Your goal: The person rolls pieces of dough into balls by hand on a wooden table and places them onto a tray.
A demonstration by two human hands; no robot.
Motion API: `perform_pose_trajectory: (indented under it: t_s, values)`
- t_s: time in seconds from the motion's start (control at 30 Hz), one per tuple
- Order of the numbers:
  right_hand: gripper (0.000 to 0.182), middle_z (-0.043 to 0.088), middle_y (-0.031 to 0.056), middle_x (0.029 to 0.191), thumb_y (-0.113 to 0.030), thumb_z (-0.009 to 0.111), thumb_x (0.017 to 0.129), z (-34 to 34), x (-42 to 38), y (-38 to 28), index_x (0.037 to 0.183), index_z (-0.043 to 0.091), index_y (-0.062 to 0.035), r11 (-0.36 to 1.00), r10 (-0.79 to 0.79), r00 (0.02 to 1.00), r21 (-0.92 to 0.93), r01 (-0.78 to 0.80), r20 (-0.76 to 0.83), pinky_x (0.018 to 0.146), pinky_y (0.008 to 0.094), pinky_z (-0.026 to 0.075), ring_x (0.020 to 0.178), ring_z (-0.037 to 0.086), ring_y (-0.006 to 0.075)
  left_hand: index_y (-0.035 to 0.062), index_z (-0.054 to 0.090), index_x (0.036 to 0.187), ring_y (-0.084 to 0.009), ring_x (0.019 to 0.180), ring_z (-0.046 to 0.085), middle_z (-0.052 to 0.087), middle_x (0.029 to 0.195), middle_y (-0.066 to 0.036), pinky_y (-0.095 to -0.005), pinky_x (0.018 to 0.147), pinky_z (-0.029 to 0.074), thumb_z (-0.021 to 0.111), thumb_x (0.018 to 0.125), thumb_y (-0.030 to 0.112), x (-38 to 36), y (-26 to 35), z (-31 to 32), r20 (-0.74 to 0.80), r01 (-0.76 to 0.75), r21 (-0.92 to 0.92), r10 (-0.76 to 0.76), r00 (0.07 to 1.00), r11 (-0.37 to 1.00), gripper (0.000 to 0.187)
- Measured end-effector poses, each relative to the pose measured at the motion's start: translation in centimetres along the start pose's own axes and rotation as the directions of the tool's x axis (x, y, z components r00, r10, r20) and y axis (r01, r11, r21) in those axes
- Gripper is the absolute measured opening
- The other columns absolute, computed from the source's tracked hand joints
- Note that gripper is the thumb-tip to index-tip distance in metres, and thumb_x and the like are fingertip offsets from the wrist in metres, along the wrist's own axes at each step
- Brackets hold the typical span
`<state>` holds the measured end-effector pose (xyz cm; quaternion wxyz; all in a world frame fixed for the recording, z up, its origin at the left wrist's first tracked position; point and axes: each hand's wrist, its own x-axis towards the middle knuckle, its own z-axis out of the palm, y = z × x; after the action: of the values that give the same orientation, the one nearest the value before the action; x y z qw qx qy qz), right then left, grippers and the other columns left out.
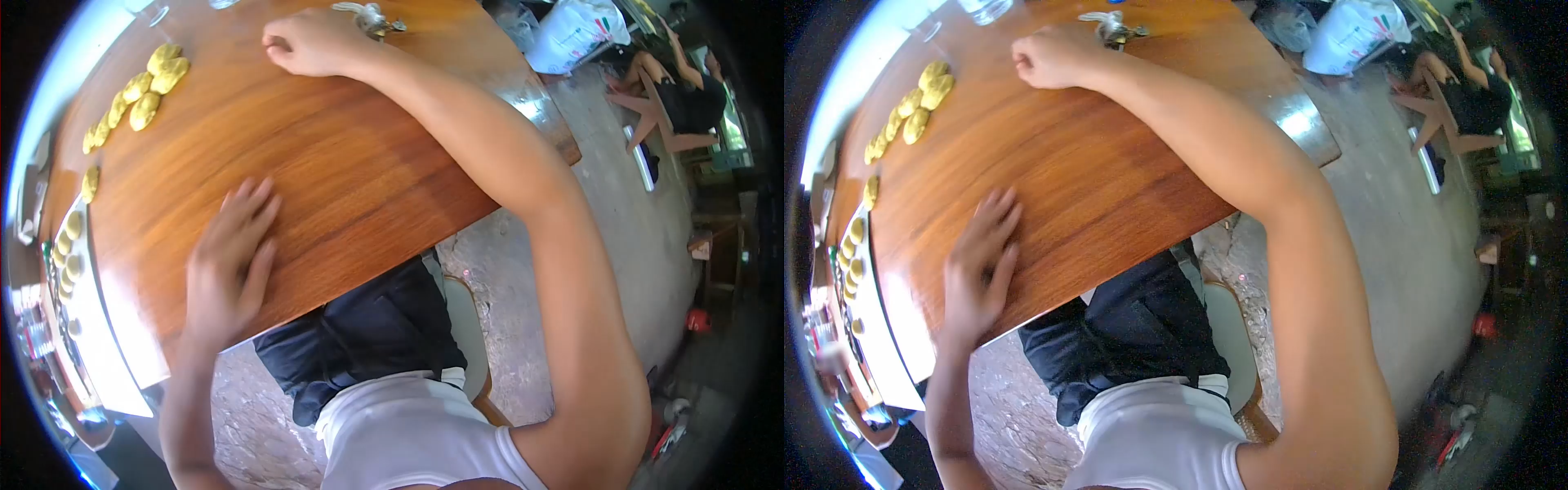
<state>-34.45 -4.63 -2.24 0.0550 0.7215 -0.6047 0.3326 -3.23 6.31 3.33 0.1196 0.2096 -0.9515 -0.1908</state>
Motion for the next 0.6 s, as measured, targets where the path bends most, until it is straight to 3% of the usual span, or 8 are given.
perform_pose_trajectory:
  t_s: [0.13, 0.17, 0.23, 0.3, 0.37, 0.47, 0.6]
  values:
    - [0.022, 0.077, 0.0086, 0.093, -0.030, 0.061, 0.089, 1.0, 0.3, 0.1, 0.099, 0.074, -0.0163, 0.993, 0.091, 0.993, 0.067, -0.096, 0.076, 0.078, 0.0483, 0.058, 0.088, 0.074, 0.0316, -0.0062, 0.063, 0.135, -0.0404, 0.140, 0.052, 0.059, 0.145, -0.026, -0.0516, 0.120, 0.036, 0.057, 0.102, 0.012, -9.3, -4.5, -1.0, -0.100, 0.188, 0.128, -0.176, 0.979, 0.974, 0.038]
    - [0.021, 0.077, 0.0090, 0.095, -0.030, 0.061, 0.089, 2.1, 0.9, 0.6, 0.099, 0.074, -0.0173, 0.993, 0.054, 0.998, 0.100, -0.058, 0.045, 0.079, 0.0488, 0.058, 0.089, 0.074, 0.0316, -0.0077, 0.061, 0.138, -0.0383, 0.142, 0.051, 0.058, 0.146, -0.027, -0.0487, 0.121, 0.034, 0.053, 0.105, 0.014, -8.8, -6.1, -1.7, -0.110, 0.166, 0.219, -0.144, 0.983, 0.962, 0.040]
    - [0.021, 0.077, 0.0093, 0.096, -0.030, 0.061, 0.089, 1.8, 1.3, 0.4, 0.099, 0.074, -0.0183, 0.991, 0.010, 1.000, 0.132, -0.010, 0.004, 0.080, 0.0492, 0.058, 0.090, 0.074, 0.0317, -0.0078, 0.057, 0.142, -0.0375, 0.144, 0.048, 0.055, 0.149, -0.027, -0.0456, 0.122, 0.032, 0.052, 0.106, 0.015, -5.2, -8.4, -2.5, -0.161, 0.212, 0.150, -0.188, 0.969, 0.966, 0.043]
    - [0.019, 0.077, 0.0076, 0.092, -0.031, 0.064, 0.090, -0.4, 0.6, -1.0, 0.099, 0.073, -0.0170, 0.998, 0.060, 0.995, 0.005, -0.061, 0.081, 0.074, 0.0470, 0.056, 0.087, 0.073, 0.0312, -0.0067, 0.053, 0.145, -0.0332, 0.147, 0.045, 0.051, 0.154, -0.024, -0.0411, 0.124, 0.029, 0.052, 0.106, 0.017, -0.3, -12.0, -2.3, -0.213, 0.122, 0.113, -0.096, 0.972, 0.986, 0.046]
    - [0.018, 0.077, 0.0066, 0.091, -0.031, 0.063, 0.090, -0.7, 0.2, -1.2, 0.099, 0.073, -0.0183, 0.996, 0.086, 0.994, -0.013, -0.085, 0.070, 0.074, 0.0470, 0.057, 0.086, 0.073, 0.0305, -0.0060, 0.057, 0.143, -0.0373, 0.148, 0.043, 0.051, 0.154, -0.023, -0.0438, 0.124, 0.029, 0.049, 0.106, 0.025, 4.8, -13.8, -0.7, -0.283, 0.203, 0.127, -0.161, 0.945, 0.971, 0.048]
    - [0.018, 0.077, 0.0048, 0.090, -0.030, 0.062, 0.089, -0.1, 0.2, -0.7, 0.099, 0.073, -0.0193, 0.996, 0.086, 0.995, 0.002, -0.086, 0.058, 0.073, 0.0470, 0.057, 0.086, 0.073, 0.0296, -0.0046, 0.057, 0.143, -0.0370, 0.149, 0.040, 0.051, 0.154, -0.021, -0.0429, 0.124, 0.029, 0.053, 0.105, 0.026, 10.1, -8.5, 0.4, -0.195, 0.174, 0.168, -0.141, 0.971, 0.970, 0.049]
    - [0.020, 0.077, 0.0035, 0.090, -0.030, 0.060, 0.090, 0.0, 0.0, -0.4, 0.099, 0.073, -0.0180, 0.998, 0.053, 0.997, 0.036, -0.055, 0.057, 0.073, 0.0463, 0.057, 0.085, 0.073, 0.0285, -0.0034, 0.058, 0.142, -0.0398, 0.147, 0.043, 0.052, 0.154, -0.020, -0.0487, 0.123, 0.030, 0.055, 0.103, 0.024, 5.9, -2.8, 1.2, -0.106, 0.000, 0.230, 0.025, 0.994, 0.973, 0.048]
